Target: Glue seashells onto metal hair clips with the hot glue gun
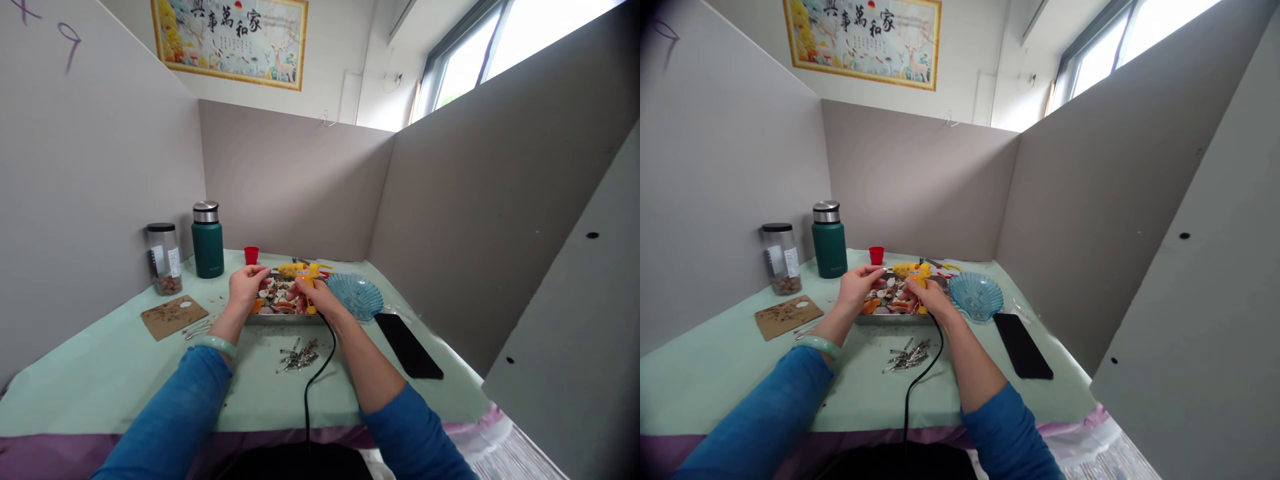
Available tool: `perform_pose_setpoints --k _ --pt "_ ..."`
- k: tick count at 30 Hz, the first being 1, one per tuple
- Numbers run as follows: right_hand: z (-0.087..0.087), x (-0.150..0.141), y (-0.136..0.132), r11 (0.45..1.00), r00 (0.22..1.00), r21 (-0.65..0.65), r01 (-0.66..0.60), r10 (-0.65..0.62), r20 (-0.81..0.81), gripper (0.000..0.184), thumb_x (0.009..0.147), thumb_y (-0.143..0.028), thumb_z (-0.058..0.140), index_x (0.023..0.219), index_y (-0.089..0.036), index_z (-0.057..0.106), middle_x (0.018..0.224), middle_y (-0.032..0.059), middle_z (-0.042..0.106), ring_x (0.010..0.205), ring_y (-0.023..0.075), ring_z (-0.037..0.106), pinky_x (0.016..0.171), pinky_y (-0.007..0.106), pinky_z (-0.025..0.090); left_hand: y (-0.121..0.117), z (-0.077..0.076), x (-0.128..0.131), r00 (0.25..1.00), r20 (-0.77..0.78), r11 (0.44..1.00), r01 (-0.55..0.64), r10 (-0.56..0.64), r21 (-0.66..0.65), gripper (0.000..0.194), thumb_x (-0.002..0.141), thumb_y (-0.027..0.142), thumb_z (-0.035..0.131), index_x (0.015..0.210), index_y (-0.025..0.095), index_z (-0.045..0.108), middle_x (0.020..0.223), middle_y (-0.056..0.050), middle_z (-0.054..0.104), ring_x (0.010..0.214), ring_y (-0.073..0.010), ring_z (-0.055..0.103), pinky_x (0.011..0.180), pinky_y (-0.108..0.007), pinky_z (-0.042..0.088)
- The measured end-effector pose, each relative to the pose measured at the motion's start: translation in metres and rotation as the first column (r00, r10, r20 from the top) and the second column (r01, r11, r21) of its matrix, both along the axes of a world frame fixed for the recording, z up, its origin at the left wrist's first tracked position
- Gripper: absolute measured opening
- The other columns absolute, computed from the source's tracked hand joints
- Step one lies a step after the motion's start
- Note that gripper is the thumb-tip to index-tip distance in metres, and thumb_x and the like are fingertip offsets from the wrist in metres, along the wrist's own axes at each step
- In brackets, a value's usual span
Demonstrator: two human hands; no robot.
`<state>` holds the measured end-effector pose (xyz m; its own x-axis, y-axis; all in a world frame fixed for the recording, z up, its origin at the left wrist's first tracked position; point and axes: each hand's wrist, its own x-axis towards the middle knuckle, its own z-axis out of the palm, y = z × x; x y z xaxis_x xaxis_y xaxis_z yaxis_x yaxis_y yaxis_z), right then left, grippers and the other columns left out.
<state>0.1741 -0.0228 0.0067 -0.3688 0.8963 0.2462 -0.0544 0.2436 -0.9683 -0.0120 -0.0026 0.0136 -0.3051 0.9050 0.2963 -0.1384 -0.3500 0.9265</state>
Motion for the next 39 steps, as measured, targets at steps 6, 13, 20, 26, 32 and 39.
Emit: perform_pose_setpoints --k 6,13,20,26,32,39 --pt "0.0024 0.0002 -0.0025 0.999 1.000 -0.031 0.029 -0.029 -0.004 0.046 0.077 -0.059 0.060 0.085 -0.014 0.059 0.081 0.0081 0.071 0.045 0.0087 0.057 0.038 0.018 0.040 -0.0003 0.0006 -0.0003 1.000 -0.006 1.000 -0.003 0.003 -0.005 0.038 0.050 0.034 0.081 0.076 0.011 0.068 0.055 -0.003 0.063 0.052 -0.0142 0.060 0.052 -0.024 0.047" --pt "0.0021 -0.0006 -0.0029 1.000 1.000 -0.017 0.018 -0.017 0.003 0.045 0.078 -0.058 0.059 0.086 -0.014 0.059 0.081 0.0075 0.071 0.045 0.0088 0.057 0.039 0.019 0.041 -0.0028 0.0015 0.0009 1.000 -0.021 1.000 -0.002 0.001 -0.008 0.037 0.050 0.035 0.081 0.075 0.011 0.068 0.056 -0.004 0.064 0.053 -0.0154 0.061 0.053 -0.025 0.047" --pt "0.0013 -0.0002 -0.0021 1.000 1.000 -0.011 0.000 0.000 -0.004 0.043 0.079 -0.057 0.059 0.085 -0.015 0.060 0.082 0.0084 0.071 0.046 0.0092 0.057 0.040 0.020 0.042 0.0041 -0.0037 -0.0023 0.999 -0.050 1.000 0.003 -0.003 -0.003 0.038 0.053 0.035 0.080 0.080 0.011 0.069 0.058 -0.004 0.065 0.054 -0.0154 0.062 0.054 -0.025 0.049" --pt "0.0001 -0.0001 0.0003 1.000 1.000 -0.017 0.023 -0.023 -0.003 0.046 0.078 -0.059 0.059 0.086 -0.014 0.059 0.082 0.0082 0.071 0.045 0.0085 0.057 0.038 0.019 0.040 0.0021 -0.0025 -0.0012 0.999 -0.046 1.000 0.000 0.000 -0.001 0.036 0.054 0.035 0.079 0.079 0.011 0.069 0.058 -0.004 0.065 0.054 -0.0146 0.061 0.054 -0.024 0.048" --pt "-0.0003 0.0006 -0.0001 1.000 1.000 -0.010 0.023 -0.022 0.005 0.046 0.079 -0.059 0.058 0.086 -0.014 0.060 0.081 0.0082 0.071 0.045 0.0085 0.057 0.039 0.019 0.041 -0.0006 0.0002 -0.0002 1.000 -0.020 1.000 -0.013 0.013 -0.014 0.034 0.052 0.033 0.080 0.076 0.011 0.068 0.056 -0.003 0.064 0.052 -0.0144 0.061 0.052 -0.024 0.047" --pt "0.0005 0.0000 -0.0016 1.000 1.000 -0.010 0.021 -0.021 0.006 0.045 0.079 -0.059 0.058 0.085 -0.015 0.060 0.081 0.0077 0.071 0.045 0.0085 0.057 0.039 0.019 0.041 0.0024 -0.0022 -0.0004 0.999 -0.035 1.000 -0.004 0.004 -0.002 0.035 0.052 0.034 0.080 0.076 0.011 0.068 0.058 -0.003 0.064 0.051 -0.0143 0.060 0.053 -0.026 0.048"
